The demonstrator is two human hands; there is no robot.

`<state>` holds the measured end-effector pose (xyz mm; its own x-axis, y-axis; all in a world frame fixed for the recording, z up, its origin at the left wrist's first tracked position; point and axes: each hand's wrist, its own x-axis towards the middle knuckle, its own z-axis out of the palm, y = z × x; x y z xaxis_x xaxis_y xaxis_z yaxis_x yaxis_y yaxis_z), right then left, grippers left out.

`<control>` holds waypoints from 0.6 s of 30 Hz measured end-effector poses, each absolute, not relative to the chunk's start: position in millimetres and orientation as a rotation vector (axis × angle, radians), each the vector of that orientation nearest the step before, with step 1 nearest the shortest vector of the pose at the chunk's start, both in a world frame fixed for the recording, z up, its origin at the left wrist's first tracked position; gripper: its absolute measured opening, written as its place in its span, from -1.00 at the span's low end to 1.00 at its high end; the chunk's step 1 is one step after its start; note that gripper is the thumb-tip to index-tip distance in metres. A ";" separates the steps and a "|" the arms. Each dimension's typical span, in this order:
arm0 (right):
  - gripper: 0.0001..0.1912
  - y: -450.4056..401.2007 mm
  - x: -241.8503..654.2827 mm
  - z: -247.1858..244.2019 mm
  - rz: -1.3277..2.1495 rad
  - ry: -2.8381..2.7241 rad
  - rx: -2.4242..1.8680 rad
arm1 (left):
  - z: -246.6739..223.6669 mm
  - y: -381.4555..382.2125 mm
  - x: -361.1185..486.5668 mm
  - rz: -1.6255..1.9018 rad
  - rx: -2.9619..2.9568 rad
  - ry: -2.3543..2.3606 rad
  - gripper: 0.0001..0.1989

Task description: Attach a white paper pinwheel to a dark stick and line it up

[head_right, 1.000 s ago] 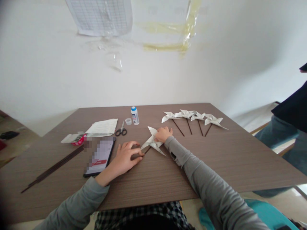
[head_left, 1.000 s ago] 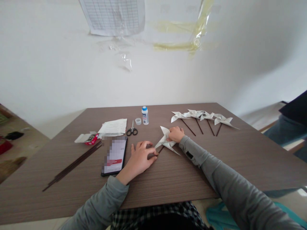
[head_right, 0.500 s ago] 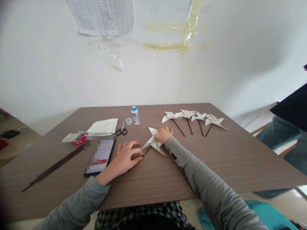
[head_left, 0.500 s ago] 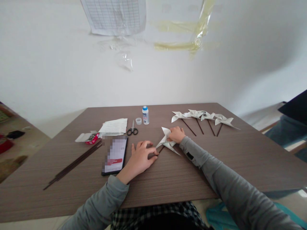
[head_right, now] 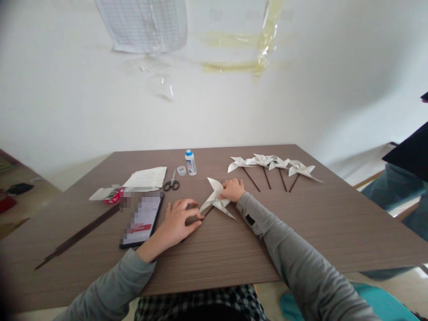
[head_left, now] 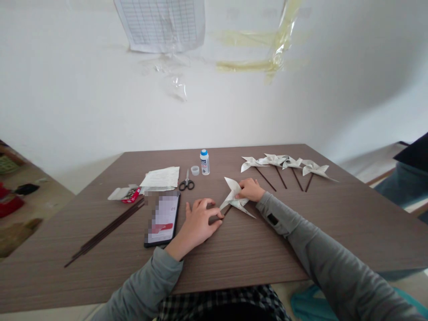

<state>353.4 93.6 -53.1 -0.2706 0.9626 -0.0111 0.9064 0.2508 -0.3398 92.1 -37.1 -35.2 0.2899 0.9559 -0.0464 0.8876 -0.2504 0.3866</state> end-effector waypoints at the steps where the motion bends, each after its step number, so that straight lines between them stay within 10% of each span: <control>1: -0.83 93.6 355.6 -52.0 0.459 -2.314 -1.777 | -34.8 -37.4 92.4 0.277 2.219 1.670 -0.80; 18: -0.58 84.9 369.5 -62.5 0.555 -2.229 -1.561 | -36.7 -36.1 92.0 0.349 2.199 1.608 -0.81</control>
<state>369.5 84.9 -62.5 -0.3230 0.9439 0.0688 0.8016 0.3115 -0.5103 92.0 -36.1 -36.7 0.3096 0.9504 -0.0299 0.8526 -0.2636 0.4513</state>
